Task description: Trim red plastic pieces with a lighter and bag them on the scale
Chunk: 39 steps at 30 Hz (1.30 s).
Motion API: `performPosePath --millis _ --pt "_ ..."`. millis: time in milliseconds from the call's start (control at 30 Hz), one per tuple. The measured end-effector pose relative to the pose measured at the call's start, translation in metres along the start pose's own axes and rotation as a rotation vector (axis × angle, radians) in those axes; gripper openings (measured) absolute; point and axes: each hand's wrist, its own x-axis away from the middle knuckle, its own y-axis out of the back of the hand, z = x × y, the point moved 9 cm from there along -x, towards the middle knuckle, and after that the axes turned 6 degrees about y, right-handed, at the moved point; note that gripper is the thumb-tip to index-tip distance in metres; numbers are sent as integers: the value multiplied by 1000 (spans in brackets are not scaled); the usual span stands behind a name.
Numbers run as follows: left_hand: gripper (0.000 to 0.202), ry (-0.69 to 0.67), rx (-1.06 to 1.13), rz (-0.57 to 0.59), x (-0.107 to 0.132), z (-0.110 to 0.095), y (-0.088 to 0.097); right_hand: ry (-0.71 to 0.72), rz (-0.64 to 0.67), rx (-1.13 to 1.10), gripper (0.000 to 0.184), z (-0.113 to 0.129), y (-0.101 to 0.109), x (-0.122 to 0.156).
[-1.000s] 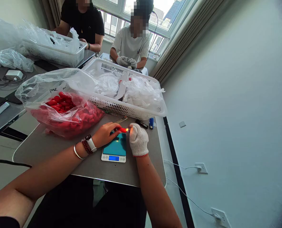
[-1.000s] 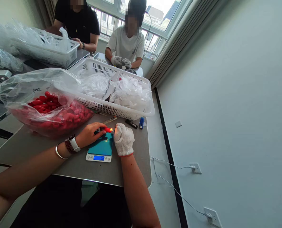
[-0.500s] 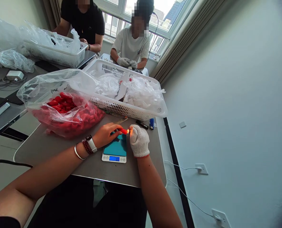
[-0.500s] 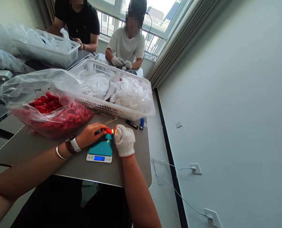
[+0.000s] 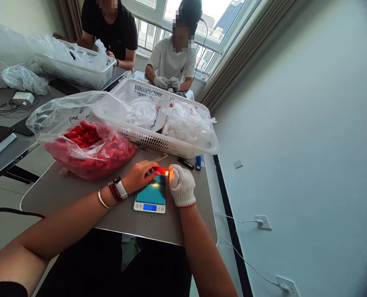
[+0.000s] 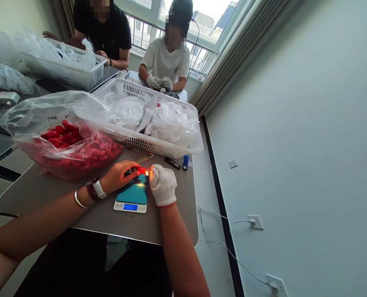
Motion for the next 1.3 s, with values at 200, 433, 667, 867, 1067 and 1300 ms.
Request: performPosePath --millis 200,433,667,867,1067,1300 --pt "14 17 19 36 -1 -2 -1 -14 -21 89 25 -3 3 0" --pt "15 13 21 4 0 1 -2 6 -15 -63 32 3 4 -2" --pt "20 -12 29 48 0 -4 -4 -58 -32 -41 21 -8 2 1" --pt "18 25 36 19 -1 -1 -3 2 -8 -67 29 -1 3 0" --pt "13 135 132 53 -2 6 -2 -124 -61 -54 34 -16 6 3" --pt "21 235 445 31 -6 16 2 -120 -135 -81 35 -8 15 3"
